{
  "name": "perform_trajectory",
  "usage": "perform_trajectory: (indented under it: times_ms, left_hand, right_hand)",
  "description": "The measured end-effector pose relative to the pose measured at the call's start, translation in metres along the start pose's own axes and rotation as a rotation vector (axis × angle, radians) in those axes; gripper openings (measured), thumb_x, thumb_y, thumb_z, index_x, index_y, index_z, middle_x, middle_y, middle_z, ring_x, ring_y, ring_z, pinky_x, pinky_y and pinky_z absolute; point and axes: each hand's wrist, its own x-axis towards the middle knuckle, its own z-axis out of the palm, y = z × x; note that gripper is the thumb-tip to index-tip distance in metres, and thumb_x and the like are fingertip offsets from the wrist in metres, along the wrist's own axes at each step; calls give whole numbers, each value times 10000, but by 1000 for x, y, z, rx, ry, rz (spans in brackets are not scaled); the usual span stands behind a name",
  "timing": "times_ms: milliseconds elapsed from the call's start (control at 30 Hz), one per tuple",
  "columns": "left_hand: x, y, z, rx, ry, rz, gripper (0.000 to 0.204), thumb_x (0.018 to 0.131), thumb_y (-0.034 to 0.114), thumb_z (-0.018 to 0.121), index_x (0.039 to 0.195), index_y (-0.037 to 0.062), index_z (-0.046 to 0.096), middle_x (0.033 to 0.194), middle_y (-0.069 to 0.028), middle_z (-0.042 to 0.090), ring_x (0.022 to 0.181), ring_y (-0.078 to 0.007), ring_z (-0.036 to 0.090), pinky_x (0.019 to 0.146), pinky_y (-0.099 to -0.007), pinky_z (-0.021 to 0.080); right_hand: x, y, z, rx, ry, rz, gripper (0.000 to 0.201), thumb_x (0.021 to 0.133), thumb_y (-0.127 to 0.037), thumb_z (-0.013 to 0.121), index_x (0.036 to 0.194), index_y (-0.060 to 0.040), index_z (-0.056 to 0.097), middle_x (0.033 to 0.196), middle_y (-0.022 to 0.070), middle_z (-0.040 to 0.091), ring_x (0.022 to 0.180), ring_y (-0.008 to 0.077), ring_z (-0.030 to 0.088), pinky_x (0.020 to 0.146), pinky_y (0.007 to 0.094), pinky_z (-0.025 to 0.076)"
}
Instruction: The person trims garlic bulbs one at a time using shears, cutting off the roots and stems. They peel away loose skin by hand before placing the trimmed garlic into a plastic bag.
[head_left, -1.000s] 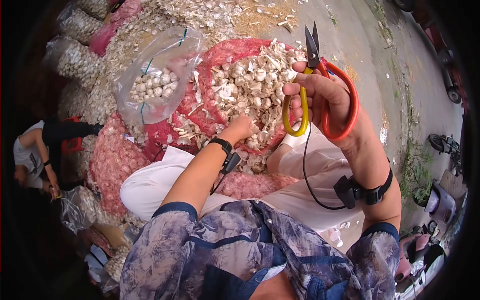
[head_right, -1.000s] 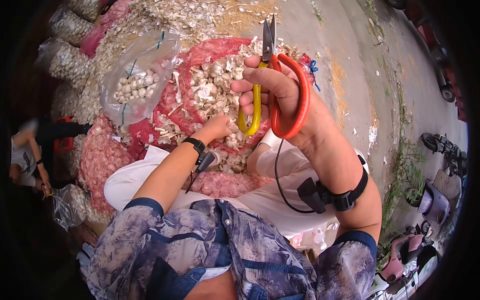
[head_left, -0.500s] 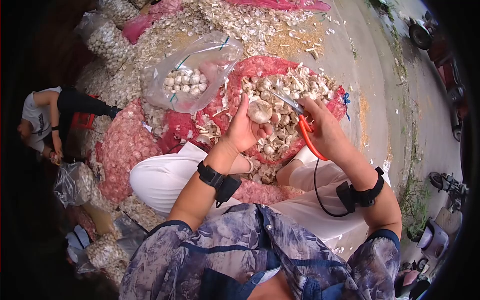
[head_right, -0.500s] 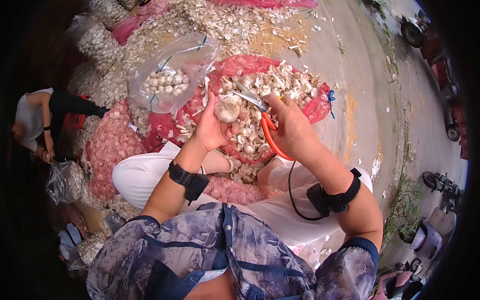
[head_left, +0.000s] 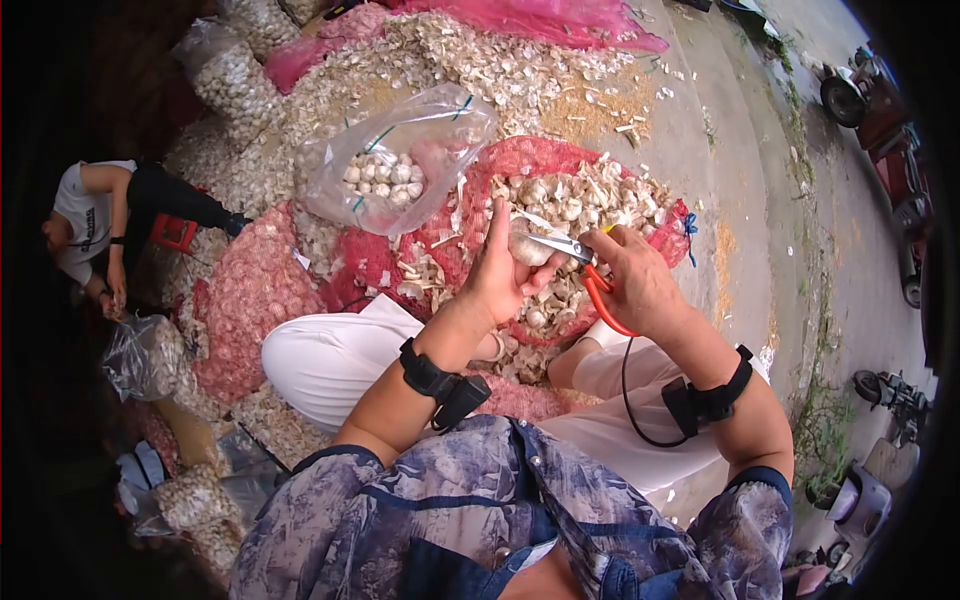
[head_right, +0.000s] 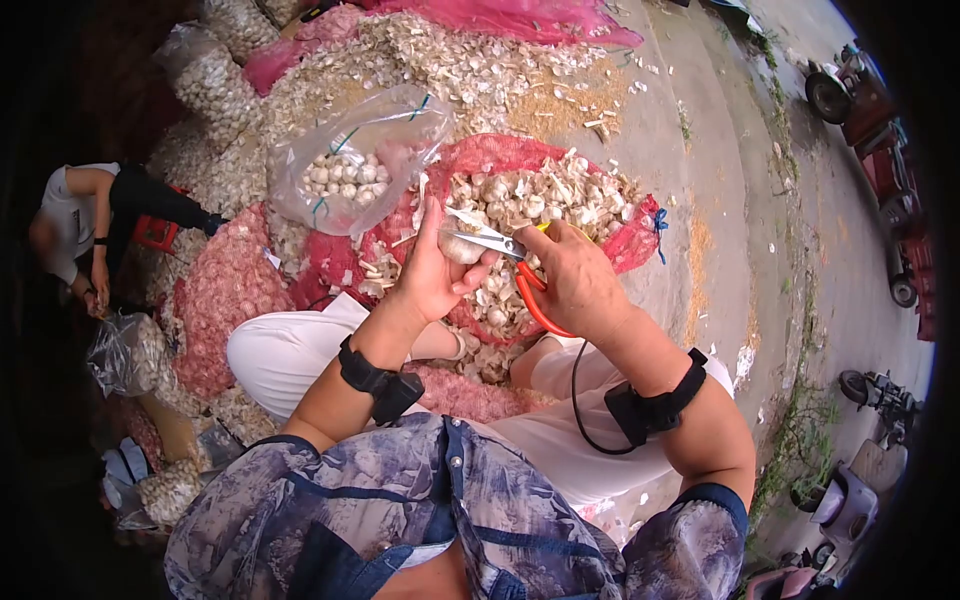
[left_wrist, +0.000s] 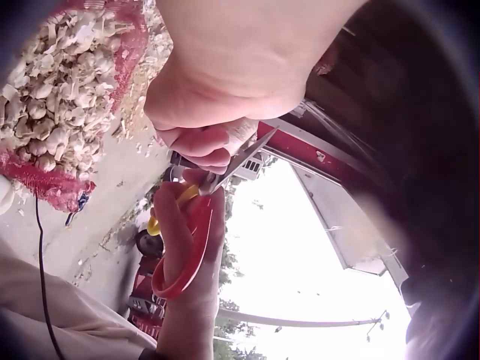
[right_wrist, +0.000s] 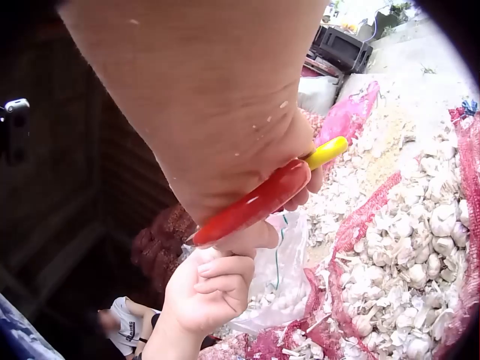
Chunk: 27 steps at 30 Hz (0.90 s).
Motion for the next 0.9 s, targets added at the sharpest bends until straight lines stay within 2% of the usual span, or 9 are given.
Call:
perform_trajectory:
  times_ms: [67,300,367,467,500,567,700,800,900]
  left_hand:
    - [-1,1,0,11,-12,11,805,920,771,237,1028,66,611,752,-72,620,501,-113,490,386,-212,309]
    - [-1,4,-4,29,60,32,741,936,745,255,1030,85,579,763,-83,622,499,-103,491,380,-196,312]
    - [-1,5,-3,19,106,50,729,939,741,257,1046,90,567,766,-85,624,500,-100,493,379,-193,311]
    - [0,6,-3,2,120,62,723,938,743,253,1076,98,550,774,-91,630,492,-100,491,376,-191,308]
    - [-2,8,0,14,130,58,733,935,747,250,1071,95,555,769,-90,630,480,-99,484,369,-187,300]
    - [-2,10,1,24,137,58,742,932,751,247,1066,92,560,764,-89,629,469,-97,476,361,-183,292]
    - [-4,12,-2,128,65,-5,772,924,763,246,1081,82,574,725,-85,619,432,-85,444,330,-169,261]
    - [-6,16,-5,188,43,-23,782,923,764,246,1094,76,576,704,-84,609,420,-80,426,321,-164,251]
    - [-7,19,-5,189,89,-47,776,924,761,251,1094,77,574,694,-85,600,417,-80,414,321,-163,249]
  right_hand:
    - [0,1,0,46,-86,72,327,789,-105,679,1093,-53,573,816,185,567,775,387,605,682,468,491]
    - [-1,0,-2,-27,-21,26,252,832,-145,702,1020,-24,586,798,183,563,660,385,598,583,432,472]
    - [-1,3,0,100,-143,157,258,806,-161,701,1017,-43,610,767,192,597,644,404,623,582,457,500]
    - [-2,-7,-2,198,-142,311,279,803,-171,715,1025,-48,600,799,180,592,718,391,624,637,445,505]
    - [-3,-6,0,196,-143,309,279,803,-171,715,1025,-48,600,799,180,592,718,391,624,637,445,505]
    - [-3,-2,3,141,23,60,280,810,-170,709,1038,-57,592,833,169,577,821,370,612,703,445,496]
    - [-2,-1,-1,43,-22,97,294,807,-174,709,1052,-66,588,860,161,561,903,352,589,757,445,488]
    - [-1,0,-3,-54,1,29,296,804,-167,706,1060,-70,595,842,163,569,849,353,609,713,453,500]
    - [-2,3,-3,-77,-6,-6,369,802,-219,754,1097,-53,607,800,156,584,682,356,612,605,423,477]
